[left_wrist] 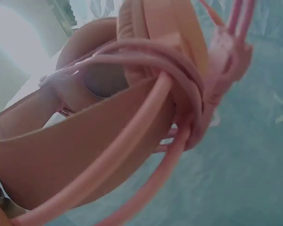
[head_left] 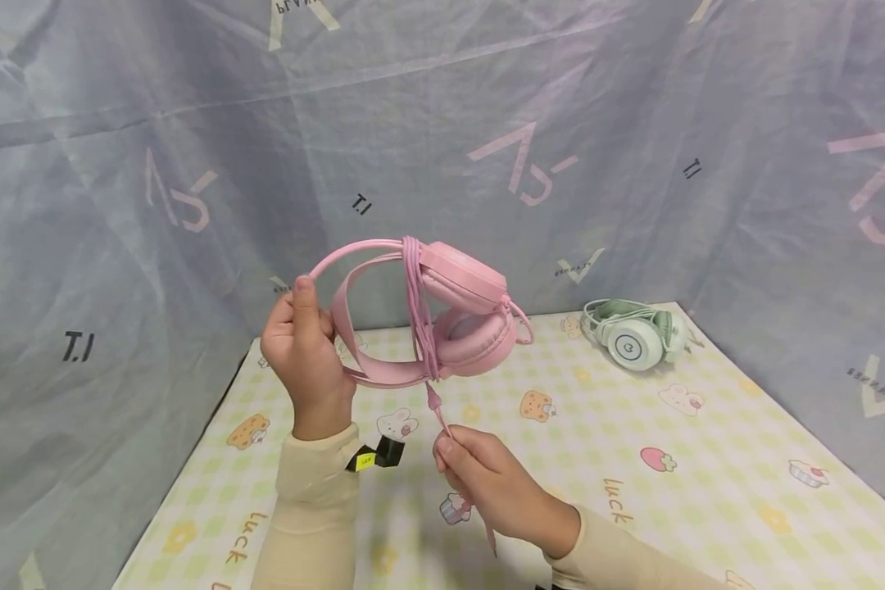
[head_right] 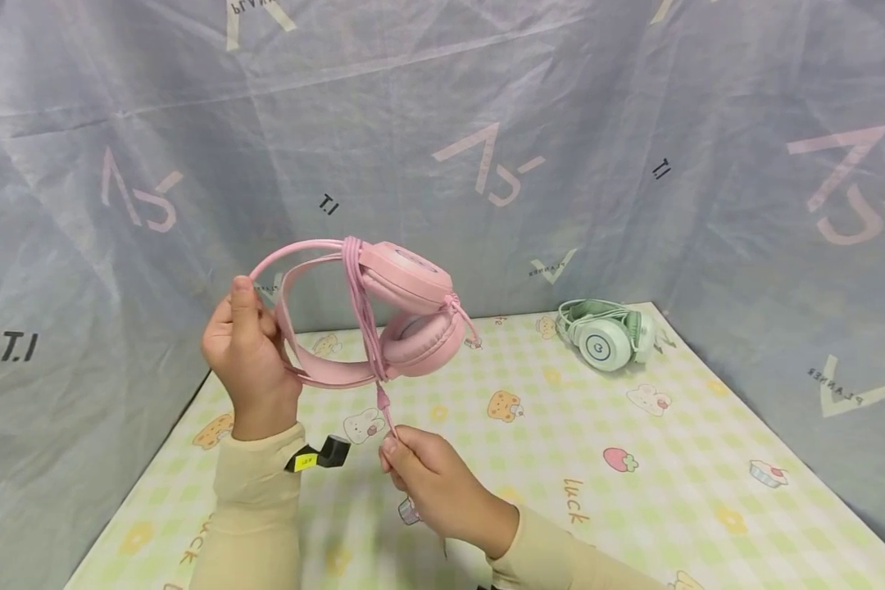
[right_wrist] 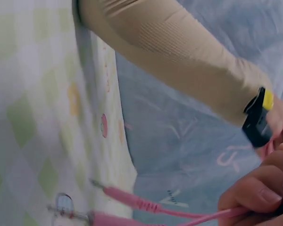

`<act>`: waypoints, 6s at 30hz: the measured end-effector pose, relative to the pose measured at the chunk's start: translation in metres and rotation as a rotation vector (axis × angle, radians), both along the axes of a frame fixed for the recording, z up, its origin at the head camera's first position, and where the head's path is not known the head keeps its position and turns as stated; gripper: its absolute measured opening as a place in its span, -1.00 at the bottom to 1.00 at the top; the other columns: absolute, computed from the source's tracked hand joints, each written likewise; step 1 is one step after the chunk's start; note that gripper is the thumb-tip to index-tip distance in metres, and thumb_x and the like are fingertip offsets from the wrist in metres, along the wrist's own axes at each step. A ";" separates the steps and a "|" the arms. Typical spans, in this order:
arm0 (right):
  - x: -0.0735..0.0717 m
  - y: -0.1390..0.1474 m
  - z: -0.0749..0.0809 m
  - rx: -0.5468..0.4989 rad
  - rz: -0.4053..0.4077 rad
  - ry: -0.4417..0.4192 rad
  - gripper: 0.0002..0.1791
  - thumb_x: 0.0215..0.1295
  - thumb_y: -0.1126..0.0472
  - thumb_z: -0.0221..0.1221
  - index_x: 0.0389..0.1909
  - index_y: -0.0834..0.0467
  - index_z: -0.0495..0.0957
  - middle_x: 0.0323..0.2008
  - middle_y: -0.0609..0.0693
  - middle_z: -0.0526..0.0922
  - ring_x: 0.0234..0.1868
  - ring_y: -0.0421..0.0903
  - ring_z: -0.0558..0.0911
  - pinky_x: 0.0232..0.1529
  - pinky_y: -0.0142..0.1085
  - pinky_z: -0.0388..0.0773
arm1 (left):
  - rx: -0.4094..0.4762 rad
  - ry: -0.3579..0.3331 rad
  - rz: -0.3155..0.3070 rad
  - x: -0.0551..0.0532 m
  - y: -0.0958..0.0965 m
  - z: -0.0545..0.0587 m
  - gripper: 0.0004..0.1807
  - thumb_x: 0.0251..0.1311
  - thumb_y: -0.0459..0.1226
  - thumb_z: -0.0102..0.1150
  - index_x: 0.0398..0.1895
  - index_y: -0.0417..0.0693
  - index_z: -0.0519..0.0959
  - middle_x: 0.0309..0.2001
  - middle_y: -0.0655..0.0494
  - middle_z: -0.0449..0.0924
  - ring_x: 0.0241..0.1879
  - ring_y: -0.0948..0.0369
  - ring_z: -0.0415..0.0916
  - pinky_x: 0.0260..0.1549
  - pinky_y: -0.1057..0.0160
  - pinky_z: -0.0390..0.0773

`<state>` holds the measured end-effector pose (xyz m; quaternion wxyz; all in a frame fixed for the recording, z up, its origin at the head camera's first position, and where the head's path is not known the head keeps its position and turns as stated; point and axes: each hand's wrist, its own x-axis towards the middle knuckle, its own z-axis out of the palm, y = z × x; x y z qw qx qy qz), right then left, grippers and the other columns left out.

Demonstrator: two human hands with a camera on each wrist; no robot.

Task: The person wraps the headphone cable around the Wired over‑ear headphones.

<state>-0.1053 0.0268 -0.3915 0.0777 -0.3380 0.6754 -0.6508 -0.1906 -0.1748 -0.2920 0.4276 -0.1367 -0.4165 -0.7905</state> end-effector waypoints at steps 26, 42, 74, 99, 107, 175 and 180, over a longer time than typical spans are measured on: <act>0.045 0.039 0.063 0.522 -0.262 0.914 -0.88 0.59 0.20 0.10 -0.21 -0.04 0.42 -0.54 -0.32 0.31 -0.53 -0.52 0.19 -0.46 -0.69 0.24 | -0.134 0.051 0.177 0.003 0.006 -0.002 -0.55 0.32 -0.28 0.39 -0.52 -0.54 0.48 -0.77 0.21 0.10 -0.80 0.28 0.07 -0.80 0.36 0.12; 0.039 0.052 0.116 0.598 -0.448 1.230 -0.67 0.69 -0.03 -0.10 -0.22 -0.03 0.57 -0.55 -0.30 0.44 -0.57 -0.39 0.32 -0.52 -0.52 0.34 | -0.386 -0.045 0.198 -0.001 0.008 -0.007 -0.64 0.33 -0.21 0.40 -0.53 -0.30 0.60 -0.74 0.17 0.20 -0.77 0.28 0.20 -0.80 0.41 0.26; -0.002 0.097 0.133 0.442 -0.497 1.009 -0.65 0.00 0.24 0.60 -0.32 -0.08 0.61 -0.40 -0.37 0.64 -0.47 -0.38 0.49 -0.43 -0.55 0.41 | -0.738 -0.041 -0.218 0.040 0.024 0.002 -0.79 0.35 -0.30 0.31 -0.48 -0.10 0.61 -0.67 0.13 0.25 -0.67 0.26 0.17 -0.77 0.30 0.23; -0.044 0.106 0.112 0.060 -0.180 0.361 -0.82 0.35 0.42 0.30 -0.09 0.18 0.63 0.02 0.14 0.61 -0.04 0.07 0.61 -0.15 -0.25 0.68 | -0.687 0.059 -0.324 0.049 0.015 0.003 -0.79 0.37 -0.43 0.19 -0.48 -0.19 0.58 -0.65 0.13 0.20 -0.66 0.19 0.14 -0.71 0.25 0.19; -0.062 0.098 0.094 0.054 0.052 0.261 -0.48 0.59 -0.04 0.09 0.33 0.25 0.50 0.13 0.05 0.68 0.13 -0.10 0.65 0.13 -0.24 0.64 | -0.647 0.111 -0.307 0.049 0.012 0.005 -0.77 0.38 -0.44 0.13 -0.50 -0.25 0.57 -0.68 0.14 0.25 -0.68 0.23 0.17 -0.73 0.25 0.22; -0.187 0.230 -0.094 -0.808 -0.054 -0.933 -0.54 0.43 -0.34 0.11 0.07 -0.09 0.50 -0.12 -0.05 0.64 -0.07 -0.12 0.64 -0.03 -0.14 0.61 | -1.066 -0.470 -0.197 0.013 0.036 -0.013 -0.56 0.32 -0.05 0.35 0.21 0.15 0.50 0.39 0.11 0.20 0.33 0.14 0.27 0.26 -0.03 0.34; -0.190 0.239 -0.100 -0.813 -0.068 -0.886 -0.58 0.51 -0.30 0.04 -0.02 -0.04 0.53 -0.20 -0.04 0.67 -0.18 -0.11 0.66 -0.13 -0.19 0.63 | -1.088 -0.469 -0.224 0.011 0.041 -0.015 -0.59 0.33 -0.05 0.34 0.19 0.17 0.51 0.38 0.12 0.20 0.33 0.15 0.27 0.29 -0.06 0.34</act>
